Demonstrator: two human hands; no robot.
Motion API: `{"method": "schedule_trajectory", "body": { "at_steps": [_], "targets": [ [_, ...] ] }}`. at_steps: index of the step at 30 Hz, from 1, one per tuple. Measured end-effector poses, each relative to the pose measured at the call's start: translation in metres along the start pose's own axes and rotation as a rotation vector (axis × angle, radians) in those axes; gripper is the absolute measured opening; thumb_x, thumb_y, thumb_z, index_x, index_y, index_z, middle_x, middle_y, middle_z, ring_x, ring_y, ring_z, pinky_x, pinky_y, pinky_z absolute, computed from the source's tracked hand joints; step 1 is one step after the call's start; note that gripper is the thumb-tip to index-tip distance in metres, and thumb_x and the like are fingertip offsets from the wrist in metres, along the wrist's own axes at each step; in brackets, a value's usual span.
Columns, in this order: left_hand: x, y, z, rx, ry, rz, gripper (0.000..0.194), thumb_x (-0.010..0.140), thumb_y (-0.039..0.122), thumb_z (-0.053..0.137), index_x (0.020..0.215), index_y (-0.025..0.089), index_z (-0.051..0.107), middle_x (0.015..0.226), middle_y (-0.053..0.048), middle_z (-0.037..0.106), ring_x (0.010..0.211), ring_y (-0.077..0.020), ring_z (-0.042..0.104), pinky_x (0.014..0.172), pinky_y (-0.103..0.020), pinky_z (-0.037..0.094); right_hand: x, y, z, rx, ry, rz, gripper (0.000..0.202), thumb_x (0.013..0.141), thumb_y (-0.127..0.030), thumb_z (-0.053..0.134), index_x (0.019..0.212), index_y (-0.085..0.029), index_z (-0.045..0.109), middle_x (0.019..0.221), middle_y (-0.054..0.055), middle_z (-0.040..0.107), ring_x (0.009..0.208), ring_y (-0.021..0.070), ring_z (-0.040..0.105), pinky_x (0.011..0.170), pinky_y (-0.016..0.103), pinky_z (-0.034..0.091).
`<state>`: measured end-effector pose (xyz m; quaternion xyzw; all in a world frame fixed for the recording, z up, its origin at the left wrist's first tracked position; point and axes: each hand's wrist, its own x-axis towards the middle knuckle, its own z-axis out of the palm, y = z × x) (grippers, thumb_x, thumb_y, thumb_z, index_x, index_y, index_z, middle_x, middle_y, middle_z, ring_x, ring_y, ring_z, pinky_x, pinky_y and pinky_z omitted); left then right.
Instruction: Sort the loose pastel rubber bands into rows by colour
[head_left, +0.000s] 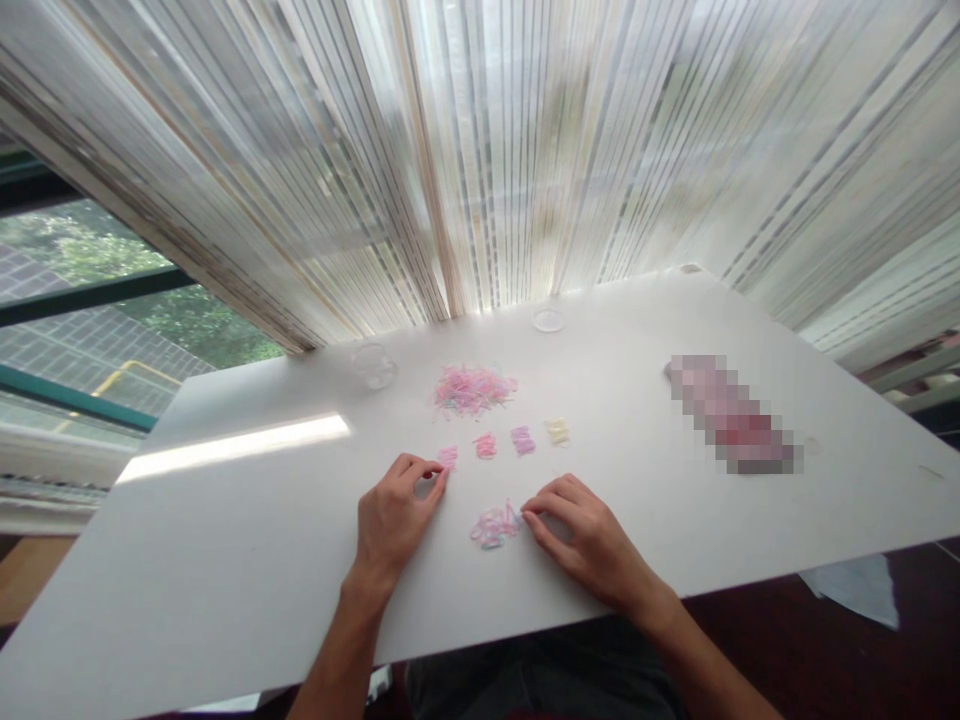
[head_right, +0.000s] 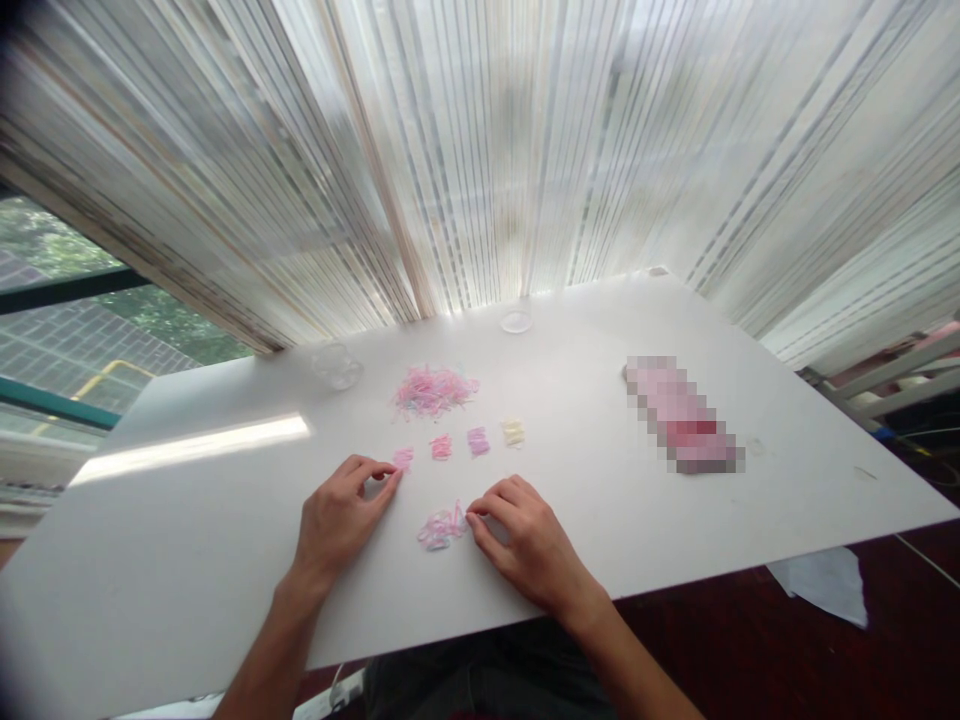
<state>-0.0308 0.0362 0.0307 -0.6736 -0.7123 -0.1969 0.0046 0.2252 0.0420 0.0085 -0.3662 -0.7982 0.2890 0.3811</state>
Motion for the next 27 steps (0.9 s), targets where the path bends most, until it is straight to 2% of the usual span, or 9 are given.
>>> {"method": "schedule_trajectory", "body": {
  "at_steps": [6,11,14,19,27],
  "targets": [
    [-0.009,0.01,-0.006,-0.082,0.035,0.051,0.014,0.094,0.032,0.061,0.094,0.025,0.073,0.091,0.002,0.071,0.068,-0.0129,0.064,0.059,-0.022,0.045,0.001,-0.001,-0.001,-0.01,0.009,-0.005,0.012,0.096,-0.015,0.059,0.095,-0.022,0.069,0.087,0.005,0.068,0.084,0.0214,0.063,0.076,0.036,0.054],
    [-0.023,0.026,-0.013,-0.275,-0.171,0.21,0.019,0.096,0.032,0.057,0.107,0.027,0.072,0.099,-0.001,0.07,0.076,-0.0141,0.069,0.066,-0.023,0.054,0.001,-0.002,0.0,-0.023,0.033,-0.019,0.017,0.094,-0.011,0.058,0.101,-0.022,0.069,0.089,0.005,0.067,0.087,0.0219,0.062,0.077,0.036,0.055],
    [-0.031,0.034,-0.013,-0.293,-0.228,0.238,0.021,0.094,0.033,0.06,0.112,0.027,0.07,0.103,-0.003,0.069,0.083,-0.0162,0.071,0.073,-0.026,0.057,0.001,-0.001,0.002,-0.063,0.004,-0.025,0.017,0.092,-0.012,0.062,0.104,-0.023,0.068,0.091,0.006,0.066,0.088,0.023,0.061,0.078,0.038,0.056],
    [-0.038,0.039,-0.007,-0.246,-0.224,0.242,0.018,0.092,0.03,0.063,0.108,0.027,0.072,0.1,-0.002,0.069,0.076,-0.0158,0.07,0.07,-0.026,0.057,0.001,0.001,0.005,-0.152,-0.02,-0.04,0.014,0.091,-0.013,0.065,0.1,-0.022,0.069,0.088,0.006,0.064,0.086,0.0233,0.06,0.077,0.04,0.056],
    [-0.038,0.038,-0.005,-0.319,-0.2,0.229,0.017,0.095,0.029,0.059,0.103,0.027,0.074,0.097,-0.002,0.068,0.077,-0.0146,0.07,0.071,-0.025,0.056,0.001,0.001,0.005,-0.127,-0.019,-0.025,0.012,0.094,-0.012,0.061,0.095,-0.021,0.068,0.088,0.005,0.064,0.086,0.023,0.059,0.077,0.04,0.055]
  ]
}}
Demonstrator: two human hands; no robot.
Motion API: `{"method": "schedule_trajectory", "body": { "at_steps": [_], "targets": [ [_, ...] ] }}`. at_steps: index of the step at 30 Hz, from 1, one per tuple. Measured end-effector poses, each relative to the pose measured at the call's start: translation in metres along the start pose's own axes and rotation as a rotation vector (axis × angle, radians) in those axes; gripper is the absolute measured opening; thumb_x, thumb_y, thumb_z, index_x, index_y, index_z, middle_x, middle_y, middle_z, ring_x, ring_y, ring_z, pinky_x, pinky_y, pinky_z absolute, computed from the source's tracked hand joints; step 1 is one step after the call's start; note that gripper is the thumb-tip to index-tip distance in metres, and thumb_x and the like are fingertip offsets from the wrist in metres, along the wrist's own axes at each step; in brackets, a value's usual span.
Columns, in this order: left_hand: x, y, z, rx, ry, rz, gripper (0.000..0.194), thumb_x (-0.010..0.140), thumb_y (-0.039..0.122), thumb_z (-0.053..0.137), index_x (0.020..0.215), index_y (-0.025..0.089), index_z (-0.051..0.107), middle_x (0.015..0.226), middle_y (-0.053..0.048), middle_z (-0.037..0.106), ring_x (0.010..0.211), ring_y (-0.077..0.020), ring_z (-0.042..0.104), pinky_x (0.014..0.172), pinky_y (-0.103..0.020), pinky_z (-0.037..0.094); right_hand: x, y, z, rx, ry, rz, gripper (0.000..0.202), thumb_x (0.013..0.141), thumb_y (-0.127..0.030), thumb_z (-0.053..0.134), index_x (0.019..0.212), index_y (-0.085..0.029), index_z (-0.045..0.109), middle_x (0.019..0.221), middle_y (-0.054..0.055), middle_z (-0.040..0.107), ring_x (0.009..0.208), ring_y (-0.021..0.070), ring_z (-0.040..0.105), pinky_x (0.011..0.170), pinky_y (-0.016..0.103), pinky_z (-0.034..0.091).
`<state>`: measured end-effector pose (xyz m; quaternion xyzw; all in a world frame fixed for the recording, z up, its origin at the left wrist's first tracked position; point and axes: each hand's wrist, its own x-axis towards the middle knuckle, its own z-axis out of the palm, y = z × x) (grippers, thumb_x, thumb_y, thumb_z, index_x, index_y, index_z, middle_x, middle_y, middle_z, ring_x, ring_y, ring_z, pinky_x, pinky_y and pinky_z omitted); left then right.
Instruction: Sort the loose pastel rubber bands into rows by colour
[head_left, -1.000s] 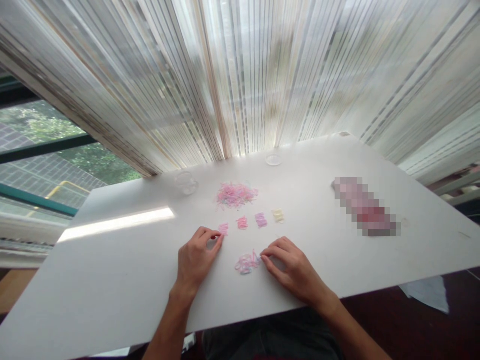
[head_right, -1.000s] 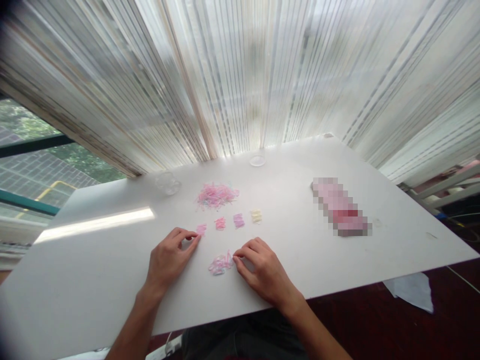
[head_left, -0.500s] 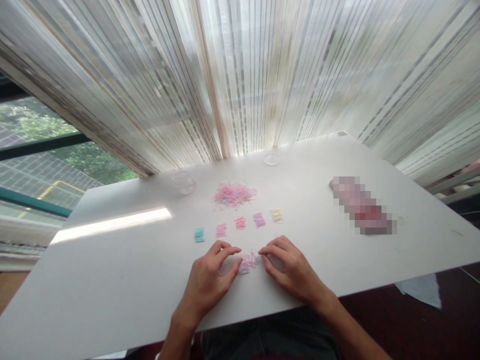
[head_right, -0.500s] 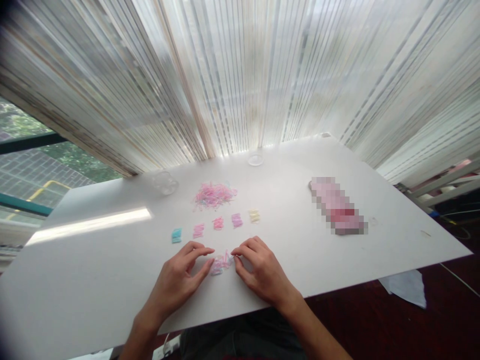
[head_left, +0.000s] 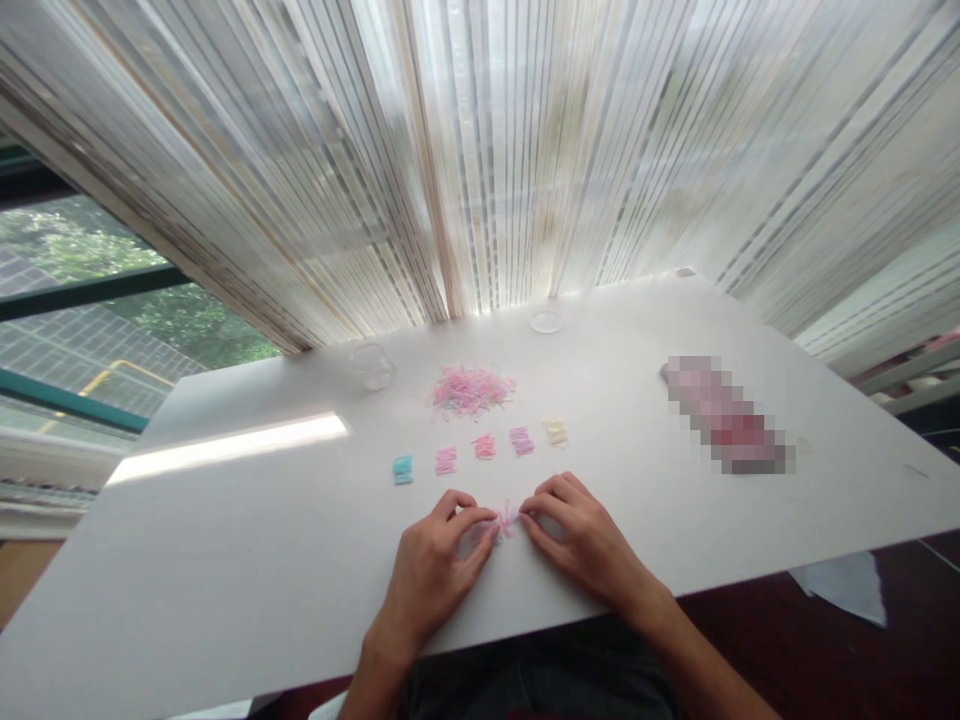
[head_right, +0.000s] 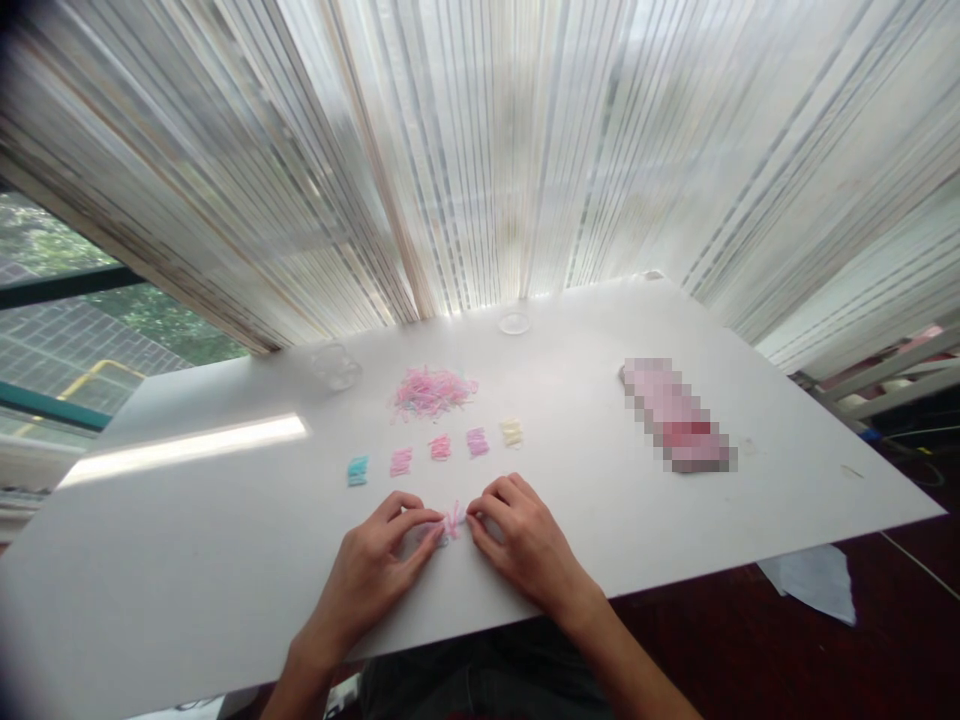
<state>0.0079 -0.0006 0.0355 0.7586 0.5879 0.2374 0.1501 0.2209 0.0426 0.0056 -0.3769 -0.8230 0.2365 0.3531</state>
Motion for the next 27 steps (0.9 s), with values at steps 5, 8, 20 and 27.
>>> {"method": "schedule_trajectory", "body": {
  "at_steps": [5,8,20,27],
  "targets": [
    [0.001,0.002,0.002,-0.017,0.029,0.008,0.017,0.095,0.028,0.059,0.106,0.027,0.072,0.097,-0.003,0.069,0.079,-0.0153,0.07,0.074,-0.026,0.058,0.0,0.0,0.0,0.032,0.023,0.005,0.013,0.092,-0.01,0.061,0.094,-0.022,0.067,0.088,0.005,0.064,0.086,0.0225,0.059,0.076,0.038,0.054],
    [0.002,0.005,0.005,0.002,0.045,0.025,0.019,0.094,0.029,0.06,0.11,0.027,0.071,0.098,-0.003,0.069,0.077,-0.0154,0.07,0.072,-0.025,0.058,-0.001,0.0,0.0,0.048,0.03,0.022,0.014,0.092,-0.01,0.061,0.094,-0.022,0.067,0.088,0.004,0.063,0.086,0.0222,0.059,0.076,0.037,0.054],
    [0.008,0.006,0.011,-0.101,0.147,0.108,0.015,0.097,0.028,0.059,0.098,0.026,0.074,0.09,-0.002,0.069,0.072,-0.0137,0.068,0.067,-0.024,0.056,-0.001,-0.001,-0.001,0.075,0.062,0.008,0.015,0.09,-0.009,0.061,0.092,-0.023,0.066,0.086,0.004,0.063,0.085,0.0212,0.06,0.074,0.035,0.055],
    [0.001,-0.01,0.015,-0.125,0.217,0.061,0.015,0.095,0.027,0.06,0.105,0.026,0.071,0.094,-0.004,0.068,0.078,-0.0162,0.069,0.069,-0.025,0.06,0.0,0.001,0.001,0.062,0.074,0.023,0.018,0.088,-0.006,0.059,0.091,-0.023,0.063,0.086,0.003,0.062,0.083,0.0218,0.061,0.073,0.036,0.055]
  ]
}}
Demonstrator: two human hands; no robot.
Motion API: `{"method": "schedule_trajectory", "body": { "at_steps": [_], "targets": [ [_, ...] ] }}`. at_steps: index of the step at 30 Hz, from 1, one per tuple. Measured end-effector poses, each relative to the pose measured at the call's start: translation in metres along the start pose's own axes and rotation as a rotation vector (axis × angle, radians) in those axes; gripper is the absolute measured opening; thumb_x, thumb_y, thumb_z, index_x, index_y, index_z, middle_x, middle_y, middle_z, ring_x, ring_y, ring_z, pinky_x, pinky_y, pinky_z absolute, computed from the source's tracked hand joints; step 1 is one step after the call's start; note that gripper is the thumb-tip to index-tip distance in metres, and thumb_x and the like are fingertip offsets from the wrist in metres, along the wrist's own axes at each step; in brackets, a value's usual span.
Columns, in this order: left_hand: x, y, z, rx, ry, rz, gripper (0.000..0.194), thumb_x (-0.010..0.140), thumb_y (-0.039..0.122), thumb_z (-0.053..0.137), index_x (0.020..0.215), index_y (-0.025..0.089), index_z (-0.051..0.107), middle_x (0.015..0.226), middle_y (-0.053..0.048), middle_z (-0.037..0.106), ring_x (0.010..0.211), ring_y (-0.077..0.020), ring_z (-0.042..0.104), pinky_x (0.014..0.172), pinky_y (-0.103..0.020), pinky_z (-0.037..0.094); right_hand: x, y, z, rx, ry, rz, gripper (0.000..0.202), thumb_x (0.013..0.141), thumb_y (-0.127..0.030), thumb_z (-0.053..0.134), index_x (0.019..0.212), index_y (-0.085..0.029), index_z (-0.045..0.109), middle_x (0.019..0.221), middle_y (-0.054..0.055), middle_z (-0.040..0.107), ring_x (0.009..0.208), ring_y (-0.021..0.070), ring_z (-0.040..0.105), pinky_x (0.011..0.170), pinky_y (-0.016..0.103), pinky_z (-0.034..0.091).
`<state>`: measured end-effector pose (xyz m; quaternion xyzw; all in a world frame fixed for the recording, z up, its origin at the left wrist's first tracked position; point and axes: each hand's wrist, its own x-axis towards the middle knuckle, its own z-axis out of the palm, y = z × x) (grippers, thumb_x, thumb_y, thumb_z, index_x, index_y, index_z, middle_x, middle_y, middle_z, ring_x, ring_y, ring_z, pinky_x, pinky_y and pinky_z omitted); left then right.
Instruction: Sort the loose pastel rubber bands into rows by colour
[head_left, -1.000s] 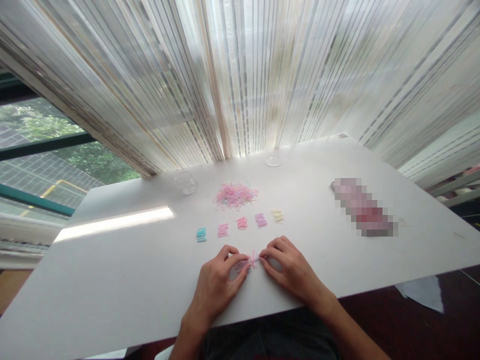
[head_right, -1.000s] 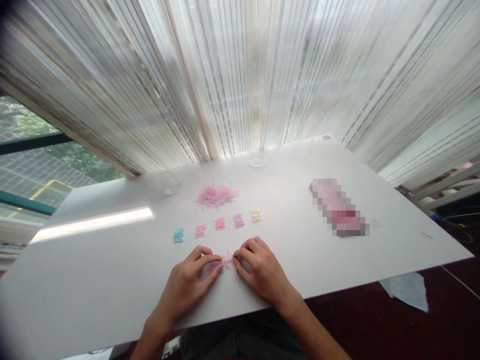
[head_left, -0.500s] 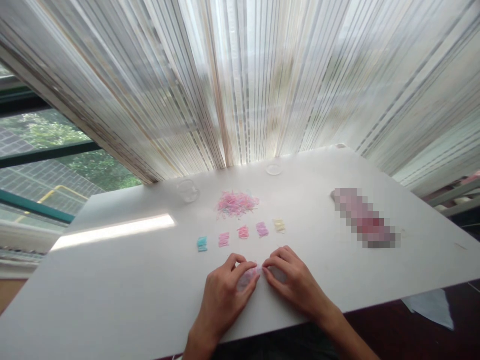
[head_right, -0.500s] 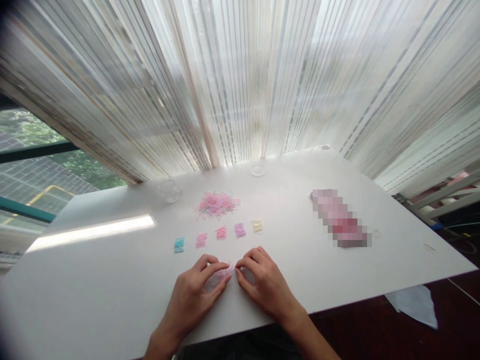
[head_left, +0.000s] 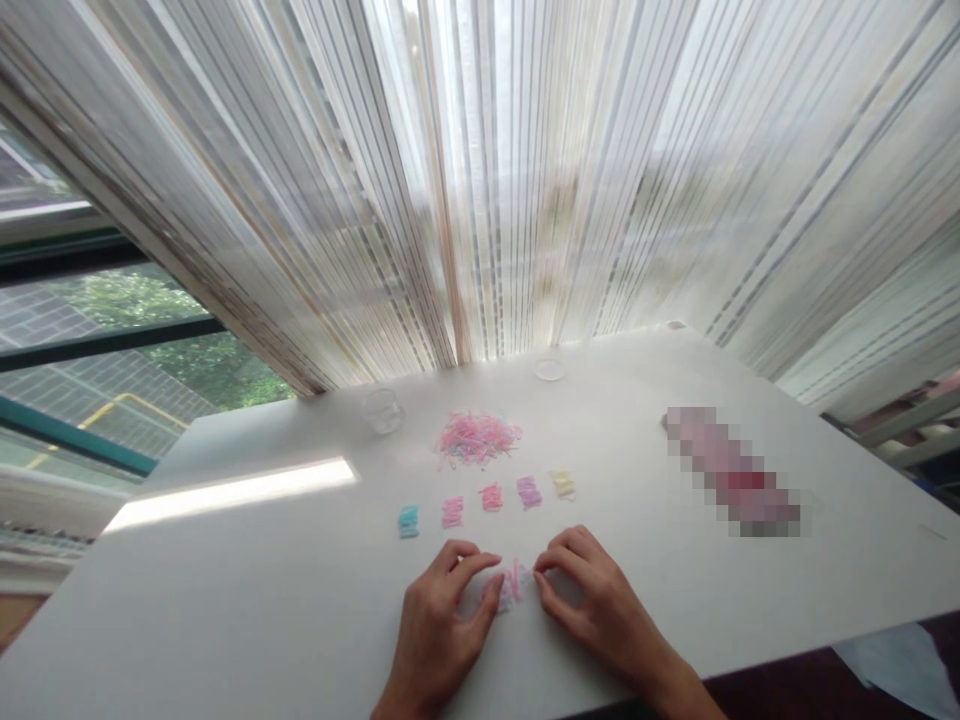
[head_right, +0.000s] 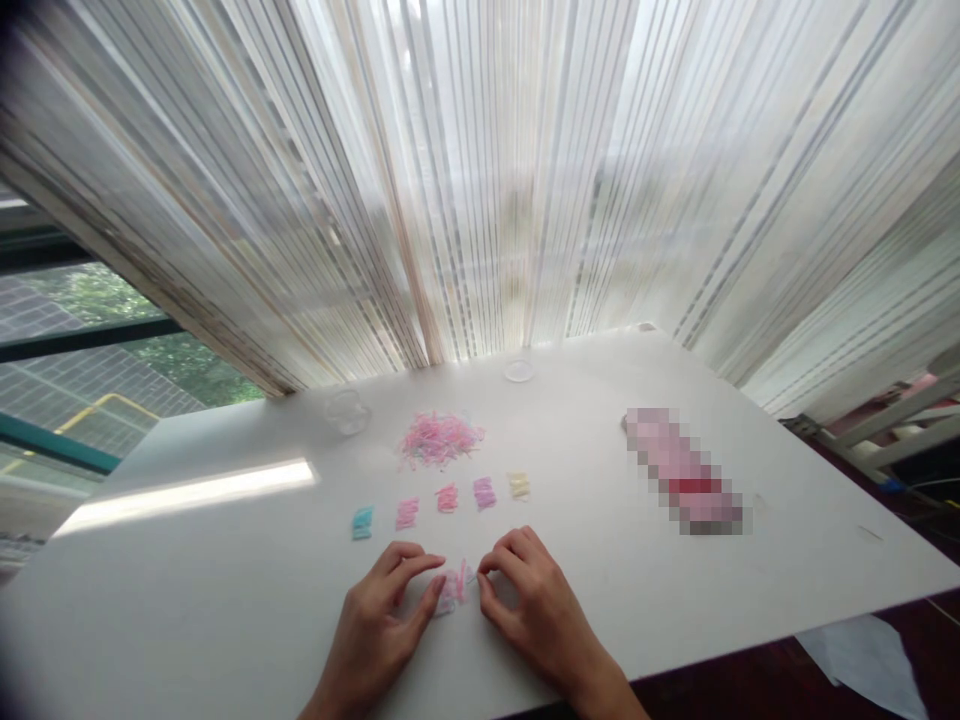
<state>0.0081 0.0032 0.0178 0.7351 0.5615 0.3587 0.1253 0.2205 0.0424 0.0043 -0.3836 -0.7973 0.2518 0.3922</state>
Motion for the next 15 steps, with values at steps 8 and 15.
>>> {"method": "schedule_trajectory", "body": {
  "at_steps": [8,15],
  "targets": [
    [-0.0046,-0.0043,0.0053,0.041,0.004,0.053,0.017,0.093,0.022,0.059,0.105,0.025,0.071,0.097,-0.007,0.067,0.082,-0.0188,0.068,0.073,-0.031,0.061,-0.0005,-0.0006,0.0007,-0.015,0.02,0.011,0.021,0.083,-0.003,0.057,0.086,-0.024,0.056,0.083,0.002,0.059,0.08,0.022,0.058,0.07,0.037,0.053],
    [-0.0047,-0.0044,0.0034,0.054,0.033,-0.004,0.02,0.092,0.015,0.054,0.103,0.022,0.069,0.096,-0.007,0.068,0.09,-0.0215,0.068,0.08,-0.035,0.059,-0.0028,-0.0002,0.0024,-0.069,0.052,0.008,0.021,0.081,-0.002,0.054,0.082,-0.023,0.052,0.08,0.002,0.056,0.079,0.0224,0.055,0.068,0.037,0.049]
  ]
}}
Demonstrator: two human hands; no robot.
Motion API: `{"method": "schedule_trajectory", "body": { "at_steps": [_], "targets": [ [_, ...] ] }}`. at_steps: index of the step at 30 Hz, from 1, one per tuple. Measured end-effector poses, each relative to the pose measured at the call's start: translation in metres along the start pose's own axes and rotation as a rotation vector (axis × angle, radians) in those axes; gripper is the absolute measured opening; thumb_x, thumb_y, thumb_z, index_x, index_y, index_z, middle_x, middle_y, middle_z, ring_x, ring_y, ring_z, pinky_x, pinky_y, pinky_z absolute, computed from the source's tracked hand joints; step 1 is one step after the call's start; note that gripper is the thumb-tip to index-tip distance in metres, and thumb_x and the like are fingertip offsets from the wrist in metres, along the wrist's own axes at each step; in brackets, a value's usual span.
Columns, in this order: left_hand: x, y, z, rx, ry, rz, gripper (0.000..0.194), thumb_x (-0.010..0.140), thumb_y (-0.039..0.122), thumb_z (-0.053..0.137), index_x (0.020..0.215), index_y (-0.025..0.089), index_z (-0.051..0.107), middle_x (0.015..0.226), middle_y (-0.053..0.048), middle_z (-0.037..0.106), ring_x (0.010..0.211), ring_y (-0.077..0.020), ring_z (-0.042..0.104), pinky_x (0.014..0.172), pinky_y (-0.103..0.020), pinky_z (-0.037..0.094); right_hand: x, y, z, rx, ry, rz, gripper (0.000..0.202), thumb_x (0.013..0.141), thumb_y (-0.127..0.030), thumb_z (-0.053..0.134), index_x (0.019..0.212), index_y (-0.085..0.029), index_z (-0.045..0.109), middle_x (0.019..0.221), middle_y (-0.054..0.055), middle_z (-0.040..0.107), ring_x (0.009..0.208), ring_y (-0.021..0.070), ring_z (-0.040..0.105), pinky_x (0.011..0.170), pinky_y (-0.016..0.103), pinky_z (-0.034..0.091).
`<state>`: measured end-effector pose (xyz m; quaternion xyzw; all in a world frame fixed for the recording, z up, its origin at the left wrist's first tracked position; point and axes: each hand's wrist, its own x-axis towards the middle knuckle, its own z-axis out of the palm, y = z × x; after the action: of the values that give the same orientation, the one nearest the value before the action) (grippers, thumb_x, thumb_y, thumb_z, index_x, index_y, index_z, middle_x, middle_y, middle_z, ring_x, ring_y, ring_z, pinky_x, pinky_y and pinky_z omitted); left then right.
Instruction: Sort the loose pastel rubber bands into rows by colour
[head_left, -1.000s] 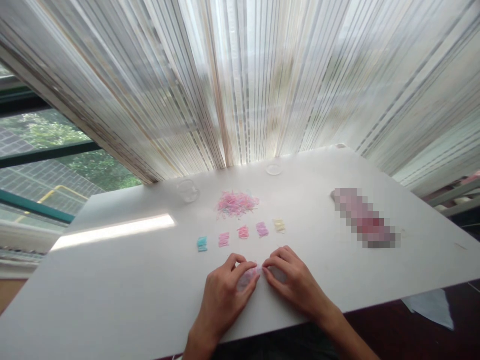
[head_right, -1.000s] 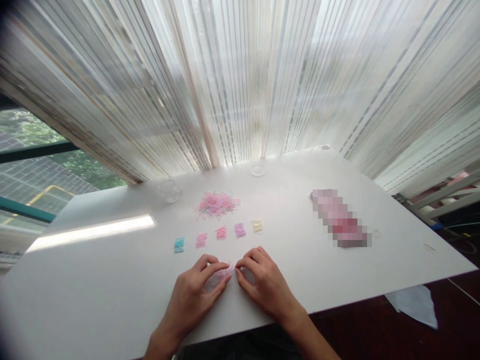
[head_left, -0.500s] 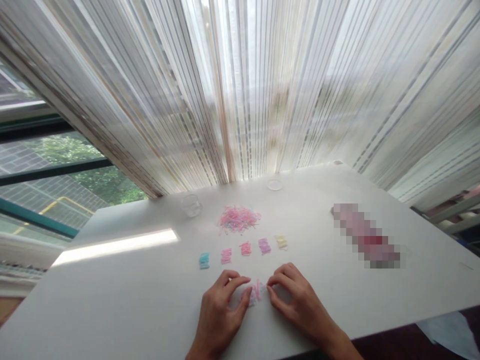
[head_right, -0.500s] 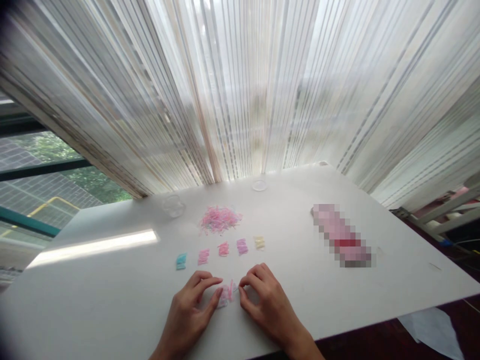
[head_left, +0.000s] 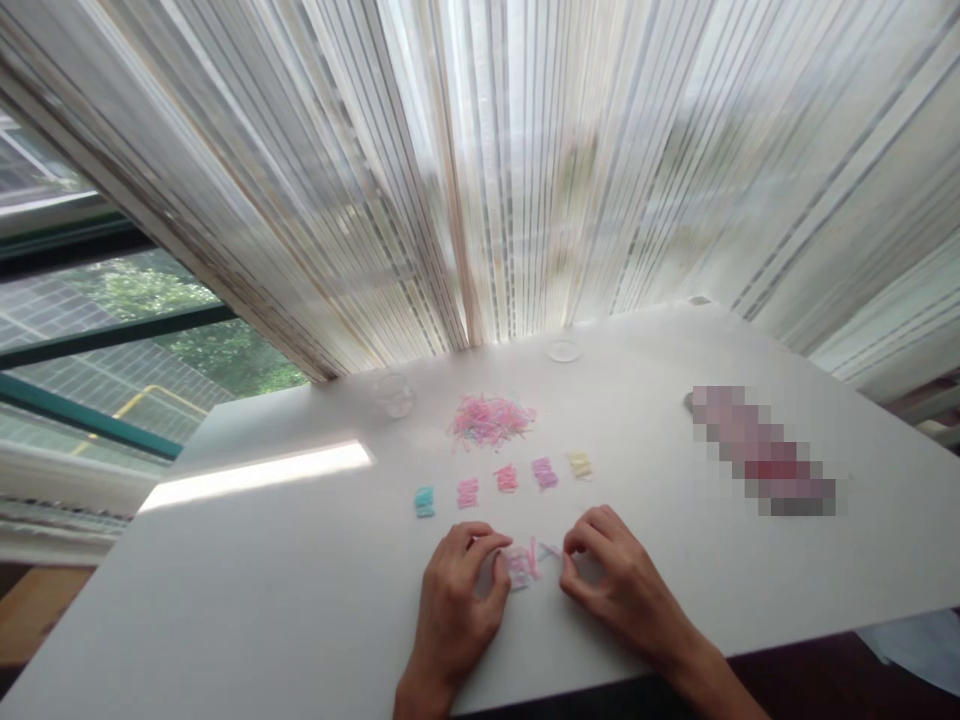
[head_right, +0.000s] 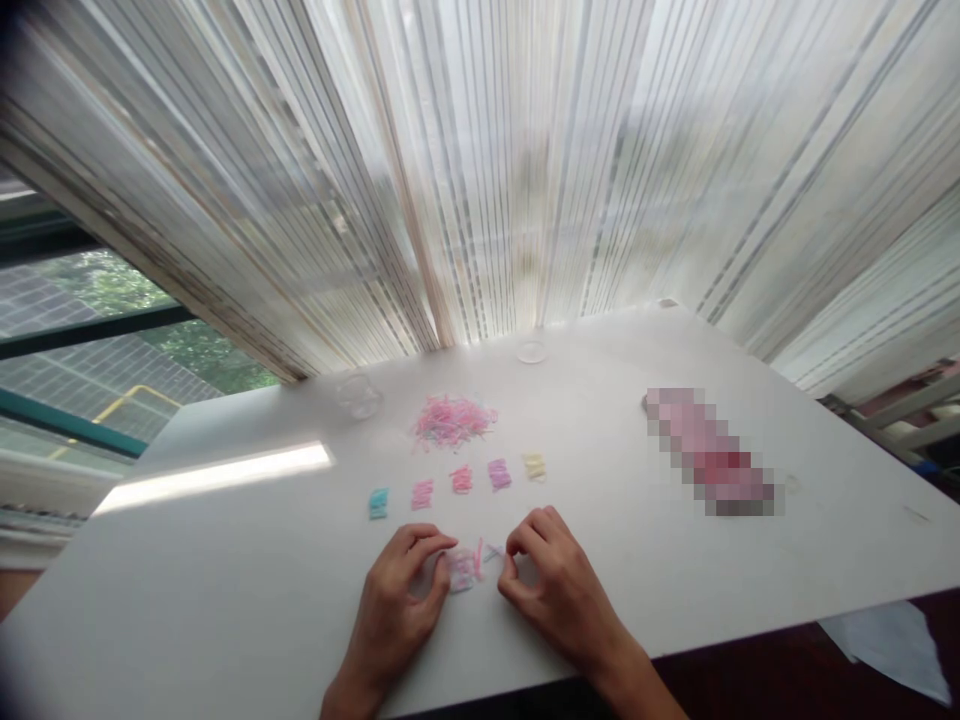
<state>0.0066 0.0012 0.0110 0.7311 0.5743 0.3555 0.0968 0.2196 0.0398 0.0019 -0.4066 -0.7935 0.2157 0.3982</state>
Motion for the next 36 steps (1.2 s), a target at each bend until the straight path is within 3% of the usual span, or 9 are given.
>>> {"method": "schedule_trajectory", "body": {
  "at_steps": [13,27,36],
  "targets": [
    [-0.0048,-0.0032,-0.0044,0.013,-0.073,-0.072,0.02,0.098,0.028,0.056,0.106,0.023,0.073,0.097,-0.007,0.068,0.086,-0.0216,0.066,0.081,-0.037,0.056,0.0022,-0.0001,-0.0025,-0.015,0.018,-0.024,0.014,0.091,-0.009,0.06,0.088,-0.022,0.063,0.082,0.003,0.06,0.082,0.0222,0.059,0.072,0.035,0.052],
    [-0.0056,-0.0036,-0.0019,0.061,-0.06,0.025,0.015,0.098,0.022,0.053,0.097,0.022,0.068,0.094,-0.005,0.067,0.085,-0.0213,0.065,0.076,-0.035,0.049,0.001,0.0011,-0.0028,0.01,-0.026,0.004,0.011,0.094,-0.012,0.058,0.092,-0.021,0.064,0.087,0.005,0.062,0.087,0.0228,0.059,0.076,0.038,0.053],
    [-0.0101,-0.0041,-0.001,0.051,-0.074,0.016,0.014,0.101,0.021,0.051,0.099,0.022,0.065,0.095,-0.005,0.066,0.083,-0.0201,0.062,0.076,-0.035,0.046,0.0007,0.0017,-0.003,-0.005,-0.064,-0.006,0.012,0.094,-0.011,0.056,0.095,-0.021,0.063,0.088,0.005,0.062,0.088,0.023,0.059,0.077,0.038,0.052]
  ]
}}
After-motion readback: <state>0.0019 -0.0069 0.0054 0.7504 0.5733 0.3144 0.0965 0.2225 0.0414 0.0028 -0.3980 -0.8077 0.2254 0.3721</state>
